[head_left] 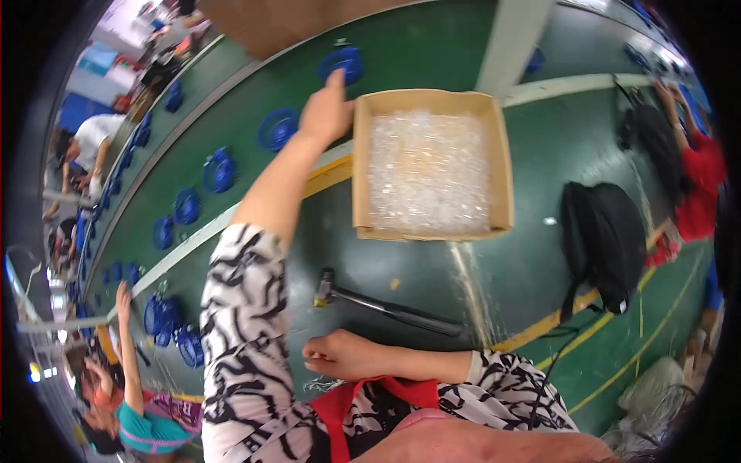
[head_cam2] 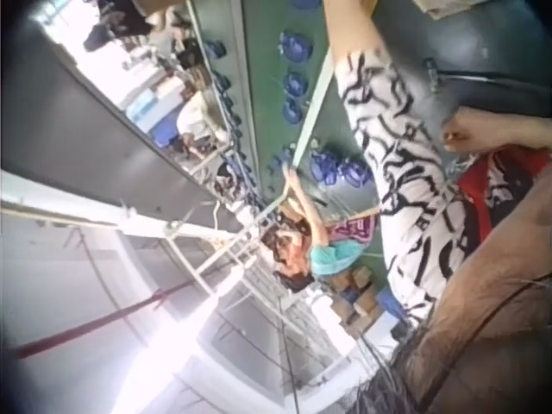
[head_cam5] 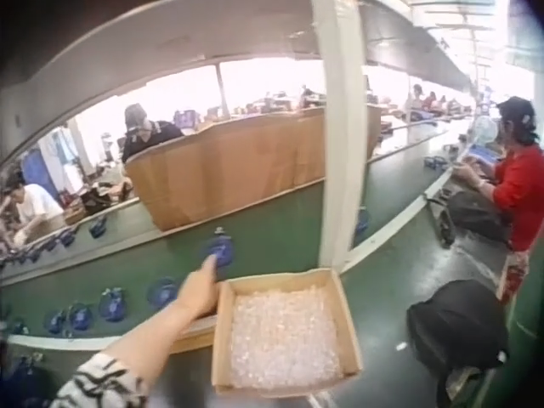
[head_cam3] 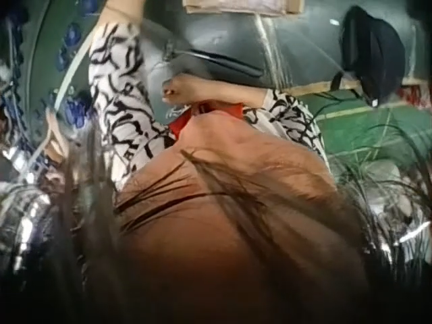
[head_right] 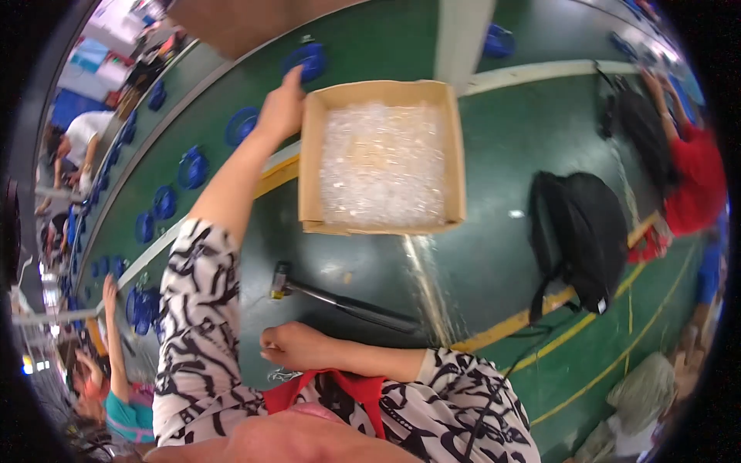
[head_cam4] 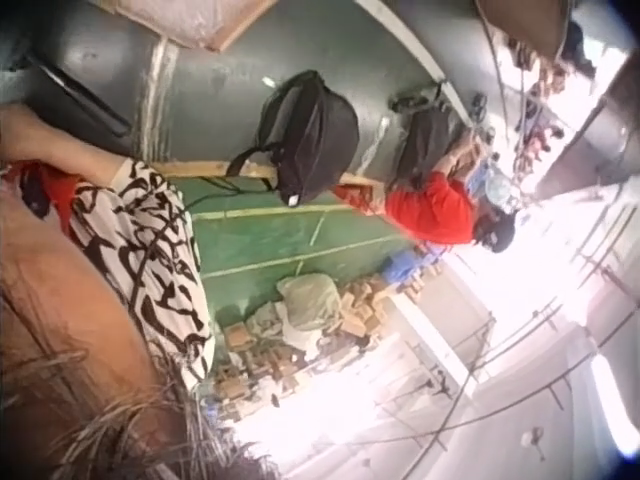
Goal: The person assembles blue fan guard components by manually fitting plastic components together and tapping them into place with a hammer.
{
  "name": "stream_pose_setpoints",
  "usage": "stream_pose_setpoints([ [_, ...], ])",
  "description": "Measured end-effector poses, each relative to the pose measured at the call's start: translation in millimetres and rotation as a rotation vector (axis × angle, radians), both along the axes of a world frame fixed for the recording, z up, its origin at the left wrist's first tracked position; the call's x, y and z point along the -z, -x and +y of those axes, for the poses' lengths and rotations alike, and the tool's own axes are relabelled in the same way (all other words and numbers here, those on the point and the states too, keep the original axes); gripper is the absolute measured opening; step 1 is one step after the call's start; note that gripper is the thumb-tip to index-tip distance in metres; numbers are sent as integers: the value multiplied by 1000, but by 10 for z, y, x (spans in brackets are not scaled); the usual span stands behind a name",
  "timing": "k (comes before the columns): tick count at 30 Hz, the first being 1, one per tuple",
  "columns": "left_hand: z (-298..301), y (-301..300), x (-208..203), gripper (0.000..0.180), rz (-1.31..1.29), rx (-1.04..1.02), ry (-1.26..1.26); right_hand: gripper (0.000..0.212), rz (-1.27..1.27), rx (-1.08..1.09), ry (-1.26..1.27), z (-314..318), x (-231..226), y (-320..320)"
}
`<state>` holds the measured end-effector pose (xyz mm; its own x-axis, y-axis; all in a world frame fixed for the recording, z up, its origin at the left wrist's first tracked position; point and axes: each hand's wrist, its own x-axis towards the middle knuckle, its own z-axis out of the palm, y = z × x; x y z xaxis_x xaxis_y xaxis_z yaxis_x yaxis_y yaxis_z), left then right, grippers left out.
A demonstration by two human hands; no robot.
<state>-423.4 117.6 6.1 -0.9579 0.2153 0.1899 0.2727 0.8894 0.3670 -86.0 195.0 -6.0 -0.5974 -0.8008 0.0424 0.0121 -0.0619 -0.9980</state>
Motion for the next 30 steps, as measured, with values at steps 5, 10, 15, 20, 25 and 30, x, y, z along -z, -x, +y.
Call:
stream_pose_setpoints([
  [5, 326, 424, 215, 43, -70, -77, -19, 20, -160, -47, -24, 163, -204, 125],
  [10, 283, 147, 163, 36, 67, -96, -214, 21, -256, -98, -8, 98, -128, 89],
  [15, -168, -449, -129, 23, 157, -109, -520, 23, -261, -49, -19, 84, -79, 71],
  [20, -1269, -869, -139, 28, 353, -295, -309, 25, -331, -99, -74, 36, -40, 53],
  [25, -1948, -1279, -75, 34, 363, -447, -223, 27, -387, -124, -161, 36, -88, 115],
  [30, -2753, -1474, -17, 33, 497, -619, -264, 29, -434, -109, -150, 15, -24, 102],
])
